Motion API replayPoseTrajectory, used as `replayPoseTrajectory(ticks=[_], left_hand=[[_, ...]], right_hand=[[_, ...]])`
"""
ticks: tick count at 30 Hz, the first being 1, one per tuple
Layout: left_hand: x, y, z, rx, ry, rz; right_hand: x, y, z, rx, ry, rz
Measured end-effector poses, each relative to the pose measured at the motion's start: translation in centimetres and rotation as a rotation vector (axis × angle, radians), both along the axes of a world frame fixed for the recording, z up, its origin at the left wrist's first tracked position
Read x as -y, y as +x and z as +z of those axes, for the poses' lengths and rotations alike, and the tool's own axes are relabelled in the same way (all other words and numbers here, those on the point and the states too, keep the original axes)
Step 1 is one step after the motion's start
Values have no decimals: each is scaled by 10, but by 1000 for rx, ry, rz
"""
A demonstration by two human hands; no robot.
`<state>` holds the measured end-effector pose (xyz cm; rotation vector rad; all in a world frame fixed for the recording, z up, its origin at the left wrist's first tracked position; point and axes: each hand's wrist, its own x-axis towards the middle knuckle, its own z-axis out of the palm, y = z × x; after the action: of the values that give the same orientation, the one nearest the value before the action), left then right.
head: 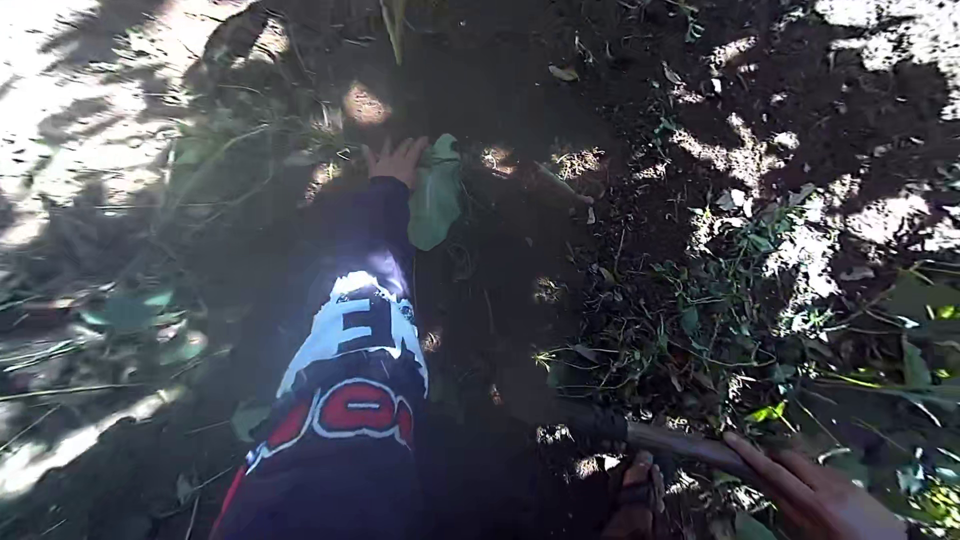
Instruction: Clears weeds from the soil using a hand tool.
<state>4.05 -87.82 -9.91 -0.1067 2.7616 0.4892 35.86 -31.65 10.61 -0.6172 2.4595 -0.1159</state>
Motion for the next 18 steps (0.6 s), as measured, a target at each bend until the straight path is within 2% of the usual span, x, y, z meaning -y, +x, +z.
replayPoseTrajectory(ticks=[2, 3, 5, 7, 9, 10, 12, 14, 16, 18], left_hand=[[-10, -7, -12, 13, 14, -47], [-14, -5, -19, -41, 22, -78], [-18, -5, -10, -179, 33, -140], [-25, -5, 20, -219, 18, -155], [-34, -2, 72, -97, 16, -191], [-36, -2, 98, -15, 77, -235], [-27, -8, 131, 61, 346, -302], [-6, -13, 120, -2, 529, -181], [17, -15, 76, -52, 350, 0], [31, -12, 7, -34, 146, 23]], right_hand=[[-2, 8, -7, -88, -18, -48], [3, 8, -15, -147, -21, -82], [29, -8, -28, -182, -4, -189], [63, -39, -36, -163, 15, -302], [96, -69, -47, -113, -33, -420], [109, -81, -52, -101, -80, -475], [127, -95, -60, -114, -191, -581], [134, -99, -63, -130, -248, -698], [134, -104, -63, -153, -264, -794], [126, -109, -58, -184, -254, -873]])
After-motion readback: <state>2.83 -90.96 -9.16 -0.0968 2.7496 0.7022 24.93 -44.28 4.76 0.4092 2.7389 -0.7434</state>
